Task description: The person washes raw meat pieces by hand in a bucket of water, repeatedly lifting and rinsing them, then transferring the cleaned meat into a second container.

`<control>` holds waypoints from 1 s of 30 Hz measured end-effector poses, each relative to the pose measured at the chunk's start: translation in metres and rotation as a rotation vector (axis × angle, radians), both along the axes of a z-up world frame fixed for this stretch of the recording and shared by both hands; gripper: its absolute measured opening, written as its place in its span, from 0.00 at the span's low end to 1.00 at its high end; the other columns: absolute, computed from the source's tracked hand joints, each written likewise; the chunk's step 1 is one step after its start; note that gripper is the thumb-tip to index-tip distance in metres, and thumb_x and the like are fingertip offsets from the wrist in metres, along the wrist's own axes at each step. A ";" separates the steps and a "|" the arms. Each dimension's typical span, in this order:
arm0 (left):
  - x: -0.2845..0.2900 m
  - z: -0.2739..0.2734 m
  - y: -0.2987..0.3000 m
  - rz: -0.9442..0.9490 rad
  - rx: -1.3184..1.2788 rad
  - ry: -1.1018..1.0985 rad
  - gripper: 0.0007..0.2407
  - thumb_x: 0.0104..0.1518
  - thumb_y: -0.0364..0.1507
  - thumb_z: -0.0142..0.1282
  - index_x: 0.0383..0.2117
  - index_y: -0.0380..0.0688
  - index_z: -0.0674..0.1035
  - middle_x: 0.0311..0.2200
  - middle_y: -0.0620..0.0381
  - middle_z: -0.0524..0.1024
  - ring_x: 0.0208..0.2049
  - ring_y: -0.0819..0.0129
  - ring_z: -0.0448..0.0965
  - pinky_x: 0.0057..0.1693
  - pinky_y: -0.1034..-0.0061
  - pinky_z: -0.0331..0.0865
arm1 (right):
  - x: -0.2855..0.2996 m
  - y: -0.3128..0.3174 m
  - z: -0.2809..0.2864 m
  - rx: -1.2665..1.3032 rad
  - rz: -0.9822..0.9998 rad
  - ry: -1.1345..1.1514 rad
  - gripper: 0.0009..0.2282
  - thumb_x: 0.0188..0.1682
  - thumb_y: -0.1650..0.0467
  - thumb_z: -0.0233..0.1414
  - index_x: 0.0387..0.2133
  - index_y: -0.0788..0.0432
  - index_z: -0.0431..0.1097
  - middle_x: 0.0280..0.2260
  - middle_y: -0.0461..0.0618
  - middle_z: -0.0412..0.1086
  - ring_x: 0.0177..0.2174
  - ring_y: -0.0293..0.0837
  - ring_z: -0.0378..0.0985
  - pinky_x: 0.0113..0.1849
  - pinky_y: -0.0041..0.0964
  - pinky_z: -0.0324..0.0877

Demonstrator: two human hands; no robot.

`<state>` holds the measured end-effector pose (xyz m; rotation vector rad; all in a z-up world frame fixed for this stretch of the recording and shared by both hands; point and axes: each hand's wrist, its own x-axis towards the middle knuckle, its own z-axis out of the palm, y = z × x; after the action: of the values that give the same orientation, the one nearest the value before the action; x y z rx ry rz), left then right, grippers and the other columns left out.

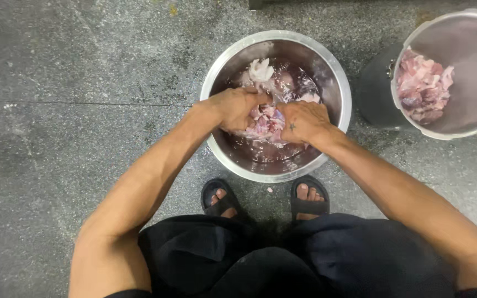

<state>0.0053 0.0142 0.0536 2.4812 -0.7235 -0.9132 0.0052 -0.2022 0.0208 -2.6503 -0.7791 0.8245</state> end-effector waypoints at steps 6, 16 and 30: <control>-0.002 -0.034 0.003 -0.097 0.116 -0.159 0.17 0.47 0.26 0.58 0.46 0.43 0.79 0.50 0.44 0.77 0.49 0.47 0.79 0.57 0.59 0.72 | 0.003 0.007 0.004 -0.057 0.004 0.051 0.15 0.31 0.67 0.60 0.34 0.56 0.76 0.23 0.55 0.74 0.27 0.56 0.79 0.33 0.52 0.72; 0.001 -0.051 0.010 -0.022 -0.074 -0.027 0.25 0.48 0.36 0.65 0.51 0.39 0.73 0.42 0.36 0.78 0.46 0.40 0.79 0.53 0.58 0.72 | 0.001 0.001 0.002 -0.010 0.099 0.011 0.19 0.31 0.58 0.66 0.29 0.57 0.74 0.26 0.51 0.75 0.30 0.53 0.80 0.33 0.52 0.72; 0.009 -0.037 0.010 0.112 -0.003 0.059 0.22 0.48 0.27 0.60 0.53 0.47 0.72 0.42 0.39 0.79 0.47 0.43 0.80 0.52 0.58 0.73 | 0.007 0.010 0.006 -0.083 0.068 0.041 0.18 0.33 0.67 0.59 0.40 0.52 0.76 0.32 0.56 0.78 0.35 0.57 0.81 0.38 0.51 0.73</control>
<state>0.0141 0.0239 0.0163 2.4533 -0.5599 -0.9391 0.0119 -0.1926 0.0272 -2.6827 -0.8473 0.9445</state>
